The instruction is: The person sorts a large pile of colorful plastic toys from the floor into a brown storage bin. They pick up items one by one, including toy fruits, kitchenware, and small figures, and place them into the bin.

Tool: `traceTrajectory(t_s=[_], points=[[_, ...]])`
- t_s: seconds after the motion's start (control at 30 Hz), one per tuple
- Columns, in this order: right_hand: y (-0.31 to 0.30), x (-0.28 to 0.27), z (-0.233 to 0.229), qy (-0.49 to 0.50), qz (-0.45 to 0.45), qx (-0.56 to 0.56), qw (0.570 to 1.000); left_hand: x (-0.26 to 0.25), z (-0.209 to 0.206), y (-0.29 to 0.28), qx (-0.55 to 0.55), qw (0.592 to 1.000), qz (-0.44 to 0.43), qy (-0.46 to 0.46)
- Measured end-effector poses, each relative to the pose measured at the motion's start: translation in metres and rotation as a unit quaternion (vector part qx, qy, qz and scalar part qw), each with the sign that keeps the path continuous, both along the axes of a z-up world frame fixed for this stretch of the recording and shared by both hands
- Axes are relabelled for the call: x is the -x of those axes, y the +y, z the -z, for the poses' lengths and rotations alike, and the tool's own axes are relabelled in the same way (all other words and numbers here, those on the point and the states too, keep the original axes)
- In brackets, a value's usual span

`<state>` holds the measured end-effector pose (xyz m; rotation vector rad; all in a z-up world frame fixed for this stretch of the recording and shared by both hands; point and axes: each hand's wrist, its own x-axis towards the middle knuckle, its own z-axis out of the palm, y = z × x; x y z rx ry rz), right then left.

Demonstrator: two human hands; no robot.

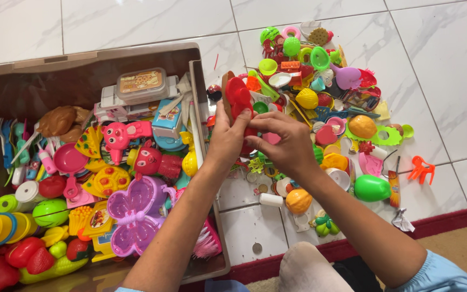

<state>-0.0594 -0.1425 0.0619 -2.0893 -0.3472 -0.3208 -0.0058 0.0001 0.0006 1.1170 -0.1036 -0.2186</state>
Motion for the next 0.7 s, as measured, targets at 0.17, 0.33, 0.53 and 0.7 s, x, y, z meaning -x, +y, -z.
traceTrajectory(t_s=[0.17, 0.33, 0.53, 0.7], points=[[-0.015, -0.018, 0.024, 0.154, 0.04, -0.296, 0.942, 0.002, 0.002, -0.005, -0.012, 0.998, 0.046, 0.048], [-0.011, -0.046, 0.042, 0.231, 0.073, -0.426, 0.872, 0.008, -0.005, -0.004, -0.01, 0.994, 0.104, 0.035], [0.002, -0.057, 0.043, 0.333, 0.017, -0.433, 0.837, 0.006, -0.003, -0.002, -0.033, 0.993, 0.1, 0.053], [0.006, -0.06, 0.052, 0.295, -0.057, -0.436, 0.848, 0.006, -0.001, 0.001, -0.102, 0.991, 0.065, 0.062]])
